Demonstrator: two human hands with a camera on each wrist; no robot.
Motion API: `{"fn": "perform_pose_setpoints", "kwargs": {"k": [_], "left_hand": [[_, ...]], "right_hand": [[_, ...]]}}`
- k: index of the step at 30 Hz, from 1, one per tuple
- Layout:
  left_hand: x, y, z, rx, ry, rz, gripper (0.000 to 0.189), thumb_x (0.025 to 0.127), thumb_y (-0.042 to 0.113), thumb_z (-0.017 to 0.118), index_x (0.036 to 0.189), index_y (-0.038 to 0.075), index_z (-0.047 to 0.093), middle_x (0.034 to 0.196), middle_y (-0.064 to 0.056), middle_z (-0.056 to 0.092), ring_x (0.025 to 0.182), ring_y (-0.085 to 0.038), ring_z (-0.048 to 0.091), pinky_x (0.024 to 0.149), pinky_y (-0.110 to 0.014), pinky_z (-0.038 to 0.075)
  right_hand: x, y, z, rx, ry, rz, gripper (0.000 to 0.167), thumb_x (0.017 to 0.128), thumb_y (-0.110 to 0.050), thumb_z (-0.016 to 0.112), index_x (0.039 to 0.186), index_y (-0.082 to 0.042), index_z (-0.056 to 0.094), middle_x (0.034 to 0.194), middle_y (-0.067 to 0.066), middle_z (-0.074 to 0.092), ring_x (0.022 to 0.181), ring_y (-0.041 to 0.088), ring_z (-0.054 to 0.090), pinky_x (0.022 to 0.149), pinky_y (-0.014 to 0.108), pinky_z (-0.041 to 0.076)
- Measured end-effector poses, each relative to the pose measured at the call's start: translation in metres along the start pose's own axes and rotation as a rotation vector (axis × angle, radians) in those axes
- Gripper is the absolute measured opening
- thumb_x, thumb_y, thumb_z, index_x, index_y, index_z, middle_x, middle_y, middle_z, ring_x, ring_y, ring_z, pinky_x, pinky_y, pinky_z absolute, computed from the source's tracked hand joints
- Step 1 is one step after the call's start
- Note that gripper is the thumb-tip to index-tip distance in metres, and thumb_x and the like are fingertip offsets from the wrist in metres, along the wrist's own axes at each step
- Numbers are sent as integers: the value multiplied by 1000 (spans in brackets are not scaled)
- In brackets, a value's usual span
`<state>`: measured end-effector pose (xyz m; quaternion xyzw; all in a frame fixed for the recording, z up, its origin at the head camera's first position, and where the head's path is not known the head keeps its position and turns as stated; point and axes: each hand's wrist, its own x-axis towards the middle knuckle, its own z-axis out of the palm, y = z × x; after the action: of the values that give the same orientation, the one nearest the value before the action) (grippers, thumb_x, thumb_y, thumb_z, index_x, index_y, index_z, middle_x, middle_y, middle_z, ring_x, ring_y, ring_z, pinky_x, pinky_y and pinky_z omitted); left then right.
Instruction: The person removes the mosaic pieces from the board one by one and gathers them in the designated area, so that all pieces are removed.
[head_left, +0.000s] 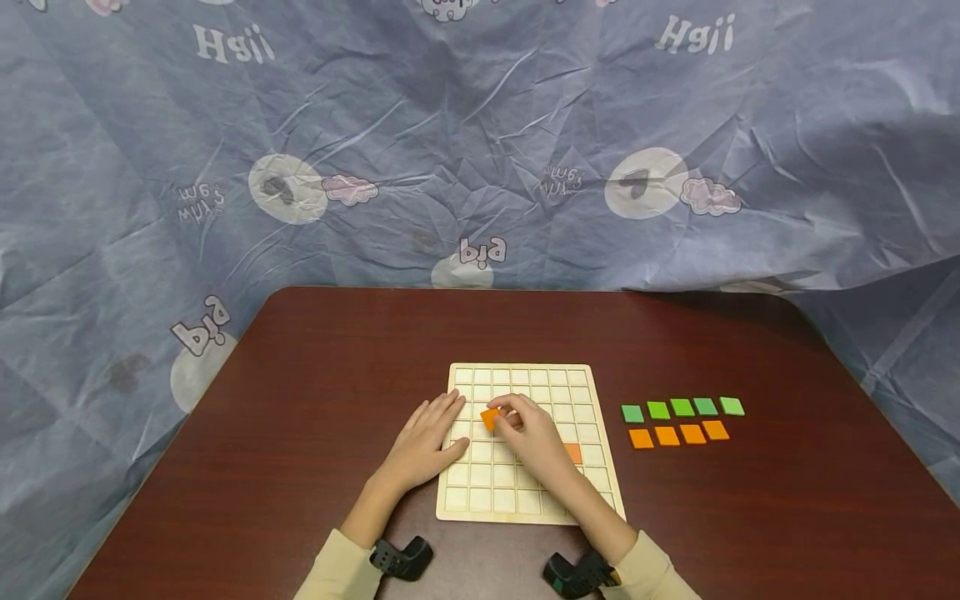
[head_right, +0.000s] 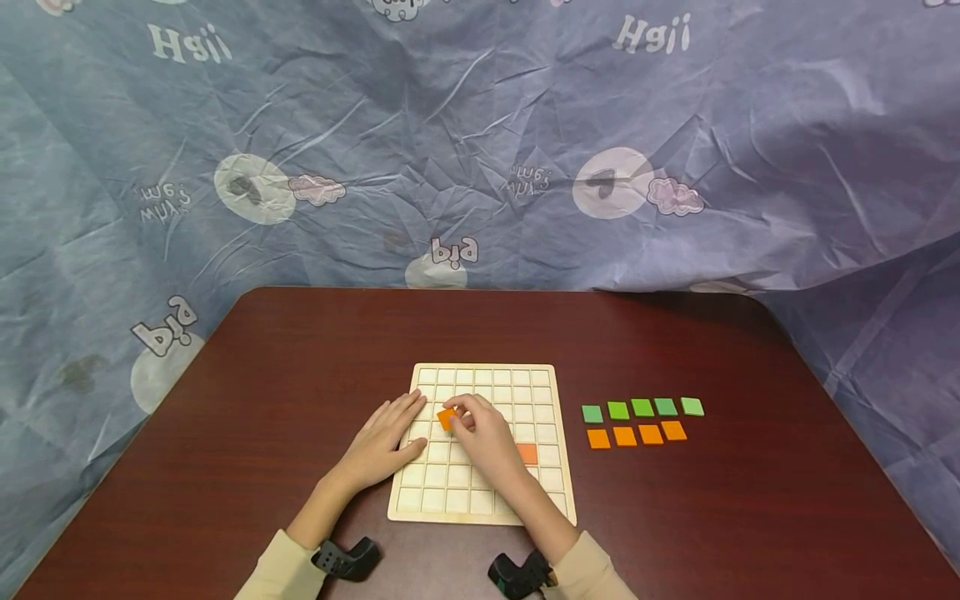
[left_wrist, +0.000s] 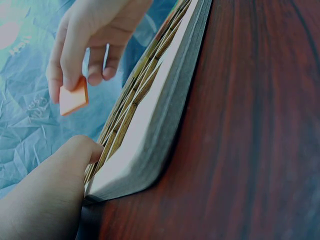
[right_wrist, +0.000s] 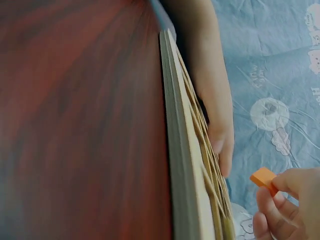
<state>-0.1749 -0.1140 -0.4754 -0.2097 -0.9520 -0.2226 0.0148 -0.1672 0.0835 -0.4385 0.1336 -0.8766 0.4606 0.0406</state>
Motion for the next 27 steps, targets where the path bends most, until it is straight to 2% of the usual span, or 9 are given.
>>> {"fn": "perform_pose_setpoints", "kwargs": {"k": [4,10,20,27], "left_hand": [[0,0,0,-6,4,1,63,89,45,45,144,16,29,150,-1,27,139,-17,23,116,-36,13],[-1,-1,1,-5,-1,7,64,90,46,43,144,16,28,151,0,26,139,-17,22,116,-36,13],[0,-1,0,-7,-2,4,64,90,46,43,144,16,27,151,0,25,140,-17,22,116,-36,12],[0,0,-2,-15,-6,5,64,90,45,43,144,16,27,151,-1,25,139,-18,22,116,-37,12]], "right_hand": [[0,2,-12,28,6,10,18,87,-12,58,103,-17,64,91,-2,57,75,9,55,64,18,48],[-6,13,-34,9,27,49,18,88,-13,56,104,-17,64,92,-2,56,76,10,54,66,19,48],[-21,42,-86,-111,145,89,20,88,-12,56,107,-13,64,91,4,65,73,8,54,59,18,46],[-32,65,-125,-208,228,111,21,92,-18,52,109,-13,62,86,7,63,66,2,47,50,19,42]]}}
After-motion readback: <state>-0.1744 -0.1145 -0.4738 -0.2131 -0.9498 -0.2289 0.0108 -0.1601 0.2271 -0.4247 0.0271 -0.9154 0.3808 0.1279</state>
